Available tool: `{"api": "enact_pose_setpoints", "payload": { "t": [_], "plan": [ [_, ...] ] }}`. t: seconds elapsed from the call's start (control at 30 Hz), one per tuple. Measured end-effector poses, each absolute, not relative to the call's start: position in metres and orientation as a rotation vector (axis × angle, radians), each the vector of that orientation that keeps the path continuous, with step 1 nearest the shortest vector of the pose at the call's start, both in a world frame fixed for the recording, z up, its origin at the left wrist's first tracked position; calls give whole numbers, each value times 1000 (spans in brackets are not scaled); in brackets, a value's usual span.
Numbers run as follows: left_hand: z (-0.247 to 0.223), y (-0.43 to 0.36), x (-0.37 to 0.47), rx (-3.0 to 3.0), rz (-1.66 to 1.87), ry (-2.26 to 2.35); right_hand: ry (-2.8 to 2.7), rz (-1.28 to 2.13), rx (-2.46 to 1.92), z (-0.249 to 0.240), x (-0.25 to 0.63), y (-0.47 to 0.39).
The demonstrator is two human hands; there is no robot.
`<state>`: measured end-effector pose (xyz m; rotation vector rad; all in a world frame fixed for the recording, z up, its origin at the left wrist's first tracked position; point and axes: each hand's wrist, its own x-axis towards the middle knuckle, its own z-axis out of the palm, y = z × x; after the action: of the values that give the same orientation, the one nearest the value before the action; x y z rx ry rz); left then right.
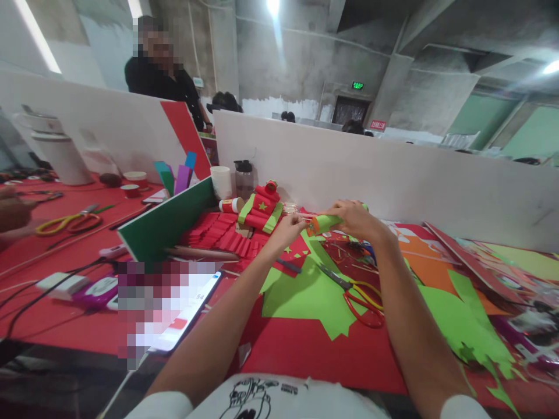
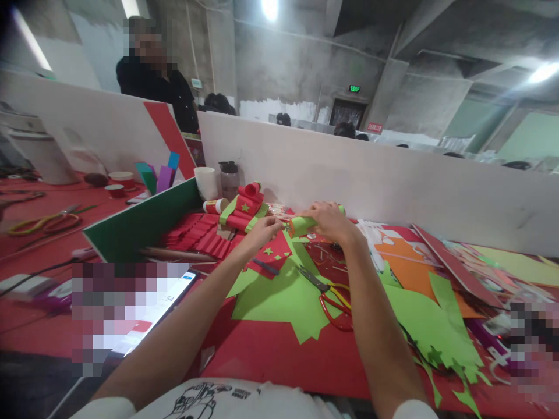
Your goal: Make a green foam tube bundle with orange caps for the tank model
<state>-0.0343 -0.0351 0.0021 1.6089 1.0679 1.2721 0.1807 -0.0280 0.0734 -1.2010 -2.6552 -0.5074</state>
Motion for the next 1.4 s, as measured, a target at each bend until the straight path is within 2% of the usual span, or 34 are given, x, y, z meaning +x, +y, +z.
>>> {"api": "enact_pose_setpoints", "payload": {
  "t": [1.07, 1.2, 1.4],
  "plan": [
    [5, -37, -33, 1595, 1255, 960, -2675, -445, -1154, 69, 175, -24],
    [7, -38, -32, 1565, 1335, 919, -2646, -278, -1101, 71, 178, -23],
    [12, -52, -35, 1904, 1733, 913, -2459, 147, -898, 70, 195, -17]
  ]
}}
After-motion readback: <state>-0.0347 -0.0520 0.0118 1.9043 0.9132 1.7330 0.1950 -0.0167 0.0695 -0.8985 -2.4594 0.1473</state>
